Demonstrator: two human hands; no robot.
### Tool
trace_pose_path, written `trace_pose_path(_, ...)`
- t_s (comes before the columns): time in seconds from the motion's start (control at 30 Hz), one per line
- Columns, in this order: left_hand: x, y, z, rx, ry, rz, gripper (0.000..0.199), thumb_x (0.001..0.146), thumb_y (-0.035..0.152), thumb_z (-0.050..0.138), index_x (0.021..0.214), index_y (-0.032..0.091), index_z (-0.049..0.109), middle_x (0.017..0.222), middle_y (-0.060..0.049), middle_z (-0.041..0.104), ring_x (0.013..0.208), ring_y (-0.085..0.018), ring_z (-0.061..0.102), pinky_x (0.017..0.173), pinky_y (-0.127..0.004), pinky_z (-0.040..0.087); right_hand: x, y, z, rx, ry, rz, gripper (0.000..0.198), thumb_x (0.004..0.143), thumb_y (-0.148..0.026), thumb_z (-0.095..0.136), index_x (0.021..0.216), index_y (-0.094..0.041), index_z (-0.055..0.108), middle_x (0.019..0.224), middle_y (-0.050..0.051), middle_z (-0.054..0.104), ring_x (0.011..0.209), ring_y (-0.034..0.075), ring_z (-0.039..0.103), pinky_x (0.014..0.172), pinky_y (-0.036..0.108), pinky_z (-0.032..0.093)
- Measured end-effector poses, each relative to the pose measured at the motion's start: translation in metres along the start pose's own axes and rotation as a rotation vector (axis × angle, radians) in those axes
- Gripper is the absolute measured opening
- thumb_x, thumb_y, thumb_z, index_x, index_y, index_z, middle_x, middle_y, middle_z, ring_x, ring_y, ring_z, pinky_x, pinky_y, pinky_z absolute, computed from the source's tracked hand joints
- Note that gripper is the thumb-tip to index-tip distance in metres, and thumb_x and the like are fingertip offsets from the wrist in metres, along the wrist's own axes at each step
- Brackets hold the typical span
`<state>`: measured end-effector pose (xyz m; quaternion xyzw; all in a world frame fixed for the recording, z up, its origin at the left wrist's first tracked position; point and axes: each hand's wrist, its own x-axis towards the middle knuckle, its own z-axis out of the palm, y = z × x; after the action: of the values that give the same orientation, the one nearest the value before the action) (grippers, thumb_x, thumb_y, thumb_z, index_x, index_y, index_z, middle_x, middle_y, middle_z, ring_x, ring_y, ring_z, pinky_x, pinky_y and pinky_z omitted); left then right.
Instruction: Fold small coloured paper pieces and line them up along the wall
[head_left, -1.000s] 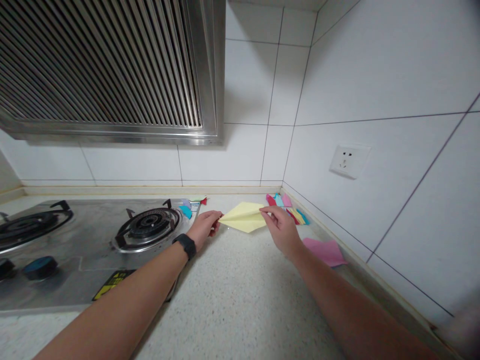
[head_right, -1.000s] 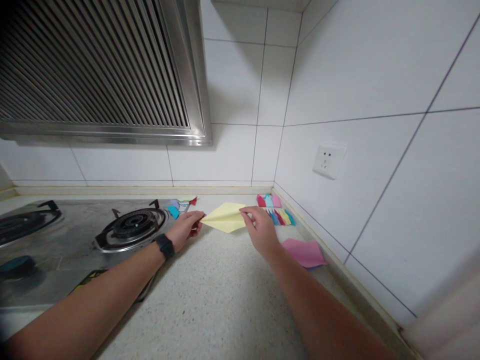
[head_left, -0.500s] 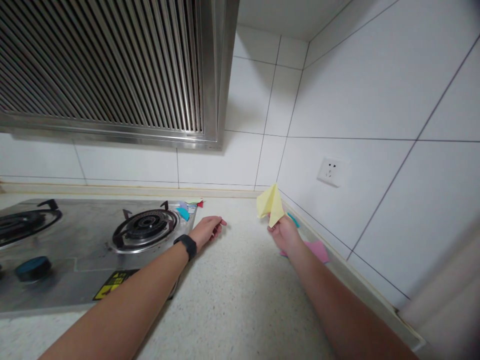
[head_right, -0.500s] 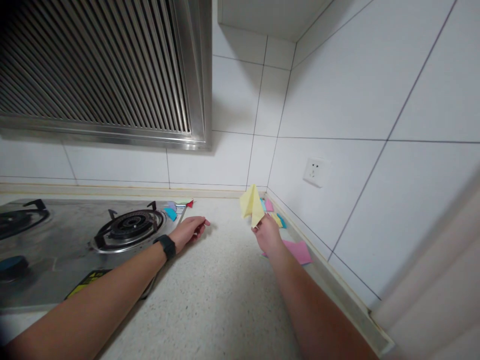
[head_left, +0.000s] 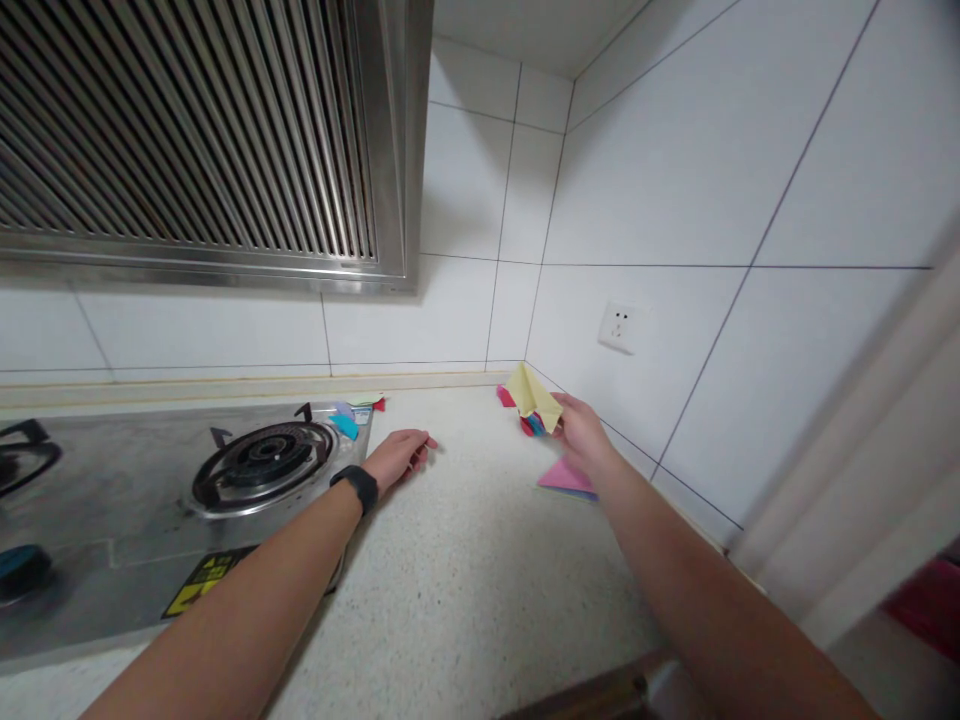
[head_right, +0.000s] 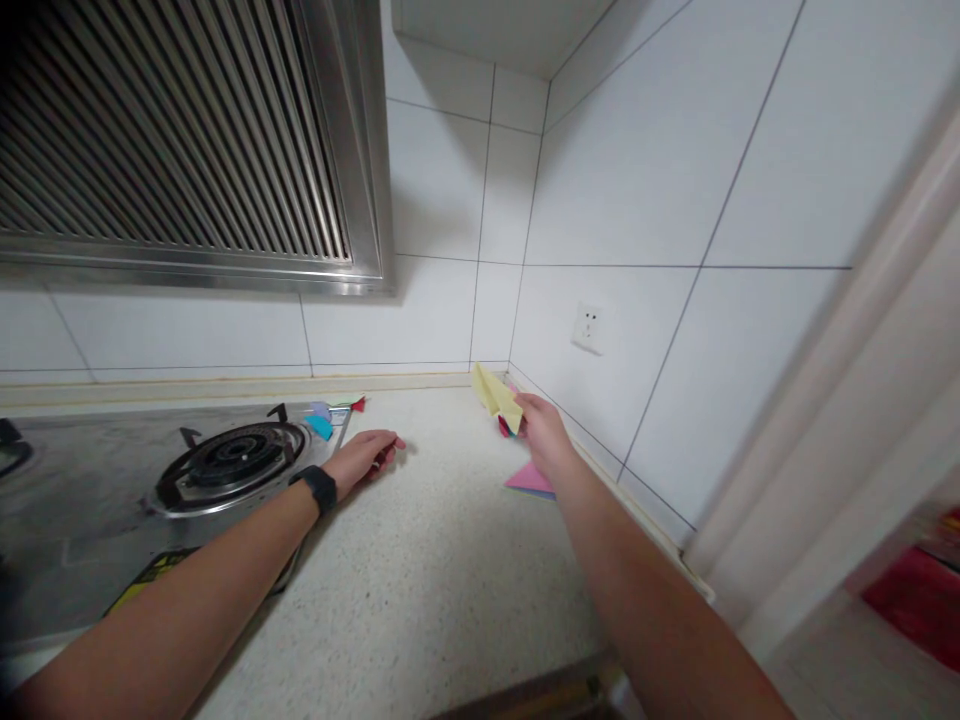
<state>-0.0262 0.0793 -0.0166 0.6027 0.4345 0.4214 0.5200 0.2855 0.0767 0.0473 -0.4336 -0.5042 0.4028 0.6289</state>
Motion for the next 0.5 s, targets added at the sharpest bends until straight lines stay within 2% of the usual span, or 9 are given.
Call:
trace_pose_path(0.07,0.0,0.0,0.0,0.012,-0.013,0.003,0.043,0.081,0.052,0.05,0.089,0.012,0.062,0.065,0.001,0.05,0.049,-0.008,0.044,0.04,-0.019,0.027,0.002,-0.017,-0.027,-0.37,0.063,-0.096,0.023,0.075,-0.037,0.058,0.083,-0.015,0.063,0.062,0.0,0.057,0.052,0.011,0.046,0.048,0.023,0.031)
trace_pose_path(0.13,-0.001,0.0,0.0,0.019,-0.024,0.003,0.043,0.081,0.052,0.05,0.09,0.012,0.062,0.065,0.001,0.05,0.049,-0.008,0.044,0.04,-0.019,0.028,0.0,-0.032,-0.054,-0.703,0.078,-0.205,0.022,0.08,-0.035,0.053,0.087,-0.017,0.063,0.072,0.002,0.063,0.062,0.013,0.053,0.055,0.024,0.035)
trace_pose_path(0.23,-0.002,-0.001,0.002,0.03,-0.03,0.012,0.044,0.081,0.053,0.05,0.09,0.011,0.063,0.064,0.0,0.05,0.048,-0.007,0.043,0.04,-0.019,0.027,-0.009,-0.045,-0.084,-1.107,0.08,-0.27,0.02,0.086,-0.032,0.047,0.088,-0.019,0.062,0.08,0.004,0.066,0.073,0.016,0.057,0.064,0.026,0.037)
trace_pose_path(0.33,-0.001,-0.004,0.002,0.045,-0.022,0.016,0.045,0.08,0.053,0.051,0.089,0.011,0.064,0.063,0.001,0.049,0.046,-0.007,0.041,0.04,-0.02,0.026,-0.02,-0.045,-0.098,-1.319,-0.007,-0.247,0.021,0.089,-0.028,0.043,0.091,-0.018,0.062,0.081,0.005,0.066,0.074,0.016,0.058,0.065,0.025,0.037)
trace_pose_path(0.5,0.0,-0.008,0.002,0.065,-0.029,0.013,0.047,0.08,0.055,0.051,0.09,0.011,0.065,0.062,0.001,0.049,0.046,-0.007,0.041,0.04,-0.019,0.025,-0.029,-0.033,-0.101,-1.488,-0.084,-0.155,0.025,0.093,-0.025,0.038,0.094,-0.016,0.061,0.08,0.007,0.067,0.075,0.017,0.06,0.064,0.025,0.035)
